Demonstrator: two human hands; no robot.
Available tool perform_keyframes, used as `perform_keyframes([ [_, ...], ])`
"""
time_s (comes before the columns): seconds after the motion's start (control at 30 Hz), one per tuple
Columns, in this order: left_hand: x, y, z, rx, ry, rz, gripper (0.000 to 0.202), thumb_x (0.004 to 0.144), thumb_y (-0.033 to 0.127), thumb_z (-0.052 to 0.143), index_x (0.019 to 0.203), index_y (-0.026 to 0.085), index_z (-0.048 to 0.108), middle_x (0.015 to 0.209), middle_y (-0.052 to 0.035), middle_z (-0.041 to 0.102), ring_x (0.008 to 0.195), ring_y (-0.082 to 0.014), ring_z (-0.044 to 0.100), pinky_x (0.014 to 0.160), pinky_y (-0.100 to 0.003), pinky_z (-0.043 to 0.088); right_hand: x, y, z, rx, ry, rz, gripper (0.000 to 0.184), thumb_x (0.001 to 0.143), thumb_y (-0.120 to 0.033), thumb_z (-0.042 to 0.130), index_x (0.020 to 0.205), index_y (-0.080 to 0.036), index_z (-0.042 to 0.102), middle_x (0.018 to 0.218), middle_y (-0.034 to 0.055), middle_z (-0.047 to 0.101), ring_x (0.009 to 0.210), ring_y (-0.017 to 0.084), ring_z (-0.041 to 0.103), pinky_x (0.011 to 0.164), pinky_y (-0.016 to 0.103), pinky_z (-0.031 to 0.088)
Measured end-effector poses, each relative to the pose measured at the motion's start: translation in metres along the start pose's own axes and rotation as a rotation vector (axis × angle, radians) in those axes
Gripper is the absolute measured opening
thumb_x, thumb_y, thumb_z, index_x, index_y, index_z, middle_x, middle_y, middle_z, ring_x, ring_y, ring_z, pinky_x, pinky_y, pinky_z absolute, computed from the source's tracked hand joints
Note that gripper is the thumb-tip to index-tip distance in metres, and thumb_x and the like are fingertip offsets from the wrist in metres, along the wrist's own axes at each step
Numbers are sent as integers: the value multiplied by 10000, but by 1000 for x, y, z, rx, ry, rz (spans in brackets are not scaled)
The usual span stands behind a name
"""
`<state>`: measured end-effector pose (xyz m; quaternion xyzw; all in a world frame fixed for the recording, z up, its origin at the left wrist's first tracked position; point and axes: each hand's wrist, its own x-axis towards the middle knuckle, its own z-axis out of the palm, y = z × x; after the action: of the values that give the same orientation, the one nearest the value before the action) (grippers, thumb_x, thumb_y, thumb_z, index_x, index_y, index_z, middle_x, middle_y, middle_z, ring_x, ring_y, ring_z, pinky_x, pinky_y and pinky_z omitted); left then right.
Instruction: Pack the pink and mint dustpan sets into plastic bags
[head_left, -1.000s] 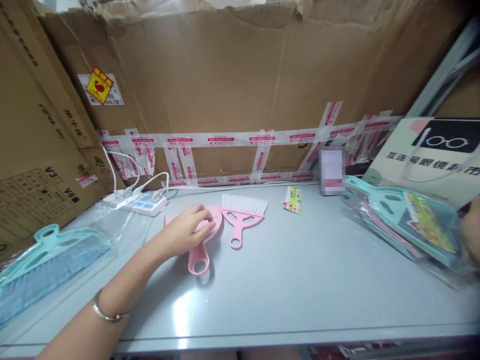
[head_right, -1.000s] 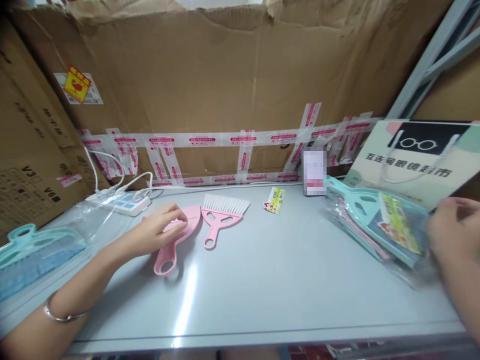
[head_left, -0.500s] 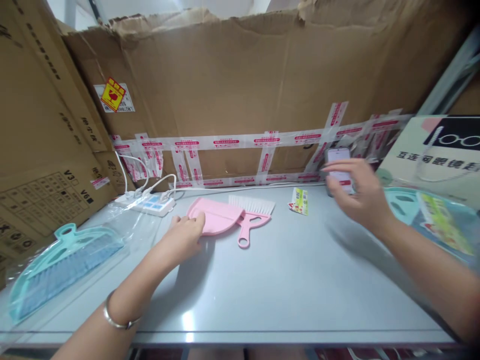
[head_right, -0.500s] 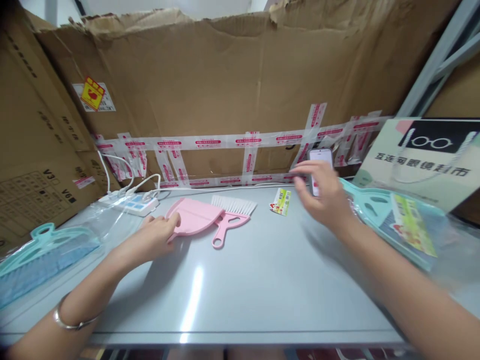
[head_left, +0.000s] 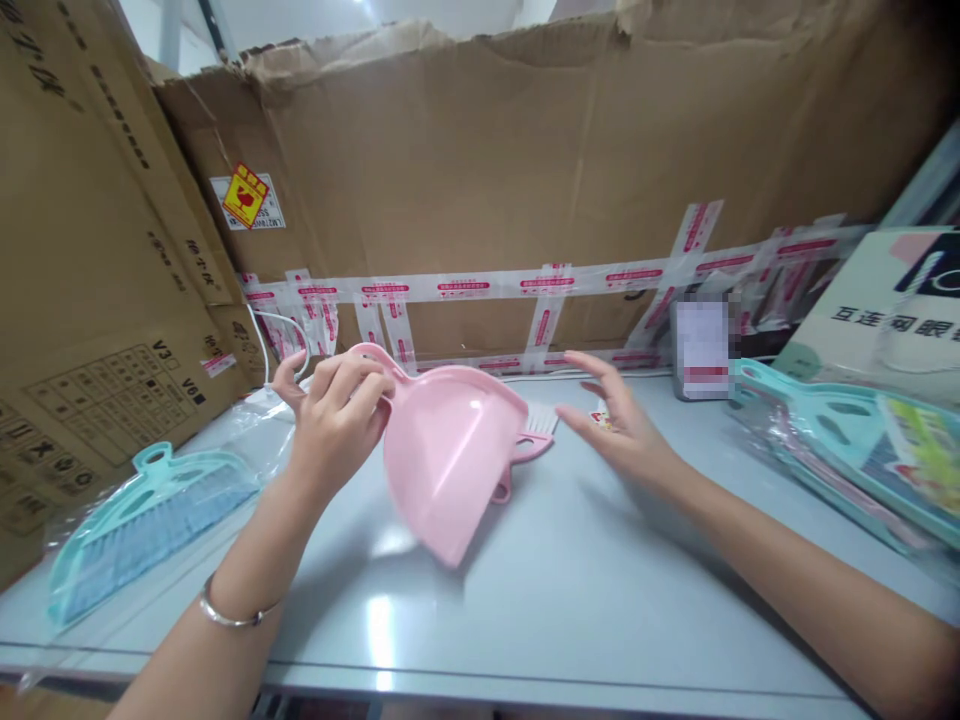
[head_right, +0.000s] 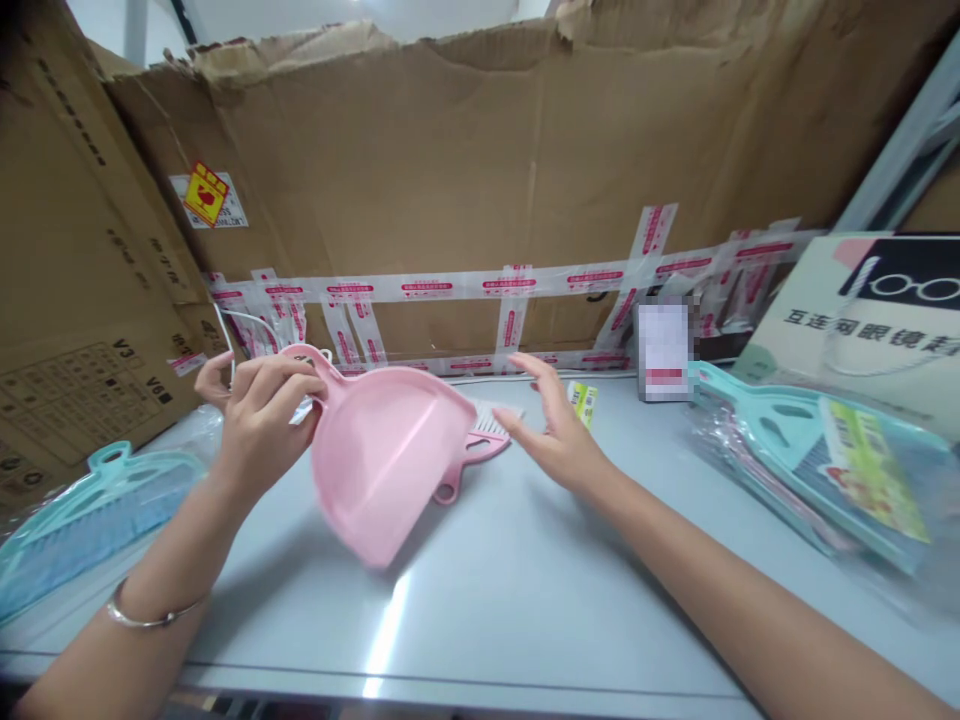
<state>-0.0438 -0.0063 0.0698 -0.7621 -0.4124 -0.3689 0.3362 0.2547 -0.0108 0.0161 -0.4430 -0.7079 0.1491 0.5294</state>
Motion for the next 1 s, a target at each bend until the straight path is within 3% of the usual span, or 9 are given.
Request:
perform_keyframes([
  [0.1,-2,8,3,-159,34,55,150,817,149,516,725,255,567,845,-2,634,923,-214,571,1023,-505,169,-7,-10,15,291,-275,164,662,732,-427,658,1304,-255,373,1287,114,505,1137,237,521,932,436,437],
  [0.2,-4,18,7,-282,25,11,120,805,156,535,772,259,588,995,-16,613,1024,-215,551,1065,-501,161,-13,-19,26,533,-533,404,481,741,-474,630,1126,-201,537,980,73,654,841,200,638,724,350,519],
  [0.27,-4,21,10,-397,51,-163,176,794,187,551,950,260,590,1214,-60,516,1175,-242,467,1075,-479,215,-15,-19,29,558,-469,483,395,731,-494,630,965,-177,589,873,50,662,746,180,634,648,302,510],
  [0.33,-4,24,14,-648,21,-391,356,809,249,538,1163,242,495,1333,-102,414,1236,-252,421,1036,-445,325,-16,-15,30,529,-265,505,380,713,-504,643,900,-180,579,831,36,656,698,171,618,600,280,495],
  [0.43,-6,31,22,-1168,-324,-689,414,873,384,437,1255,226,403,1272,-120,498,1116,-240,538,896,-414,466,-15,-7,30,483,24,516,362,711,-505,638,893,-205,549,836,31,649,709,184,610,609,293,496],
  [0.53,-12,45,30,-1371,-600,-797,404,857,419,475,1208,220,473,1199,-93,576,1078,-236,559,866,-376,482,-17,-7,31,448,85,501,320,726,-497,623,880,-231,535,848,27,646,742,203,610,632,312,504],
  [0.73,-17,48,39,-1310,-419,-921,388,772,386,559,1096,173,588,998,-49,655,928,-221,596,775,-314,472,-15,3,21,366,-89,328,405,896,-541,316,1019,-230,544,768,26,609,730,195,589,659,323,482],
  [0.9,-12,28,36,-1237,-221,-956,314,730,355,595,992,185,626,899,-13,644,815,-177,582,715,-268,446,-12,29,13,-350,-407,-116,181,852,-292,481,900,-208,634,885,84,562,840,220,531,743,355,429],
  [1.0,-9,24,34,-1175,-142,-941,280,739,347,574,957,179,624,879,-11,623,799,-167,560,708,-258,433,-11,33,14,-668,-509,-256,221,850,-181,470,948,-209,666,851,91,549,798,222,516,677,334,392],
])
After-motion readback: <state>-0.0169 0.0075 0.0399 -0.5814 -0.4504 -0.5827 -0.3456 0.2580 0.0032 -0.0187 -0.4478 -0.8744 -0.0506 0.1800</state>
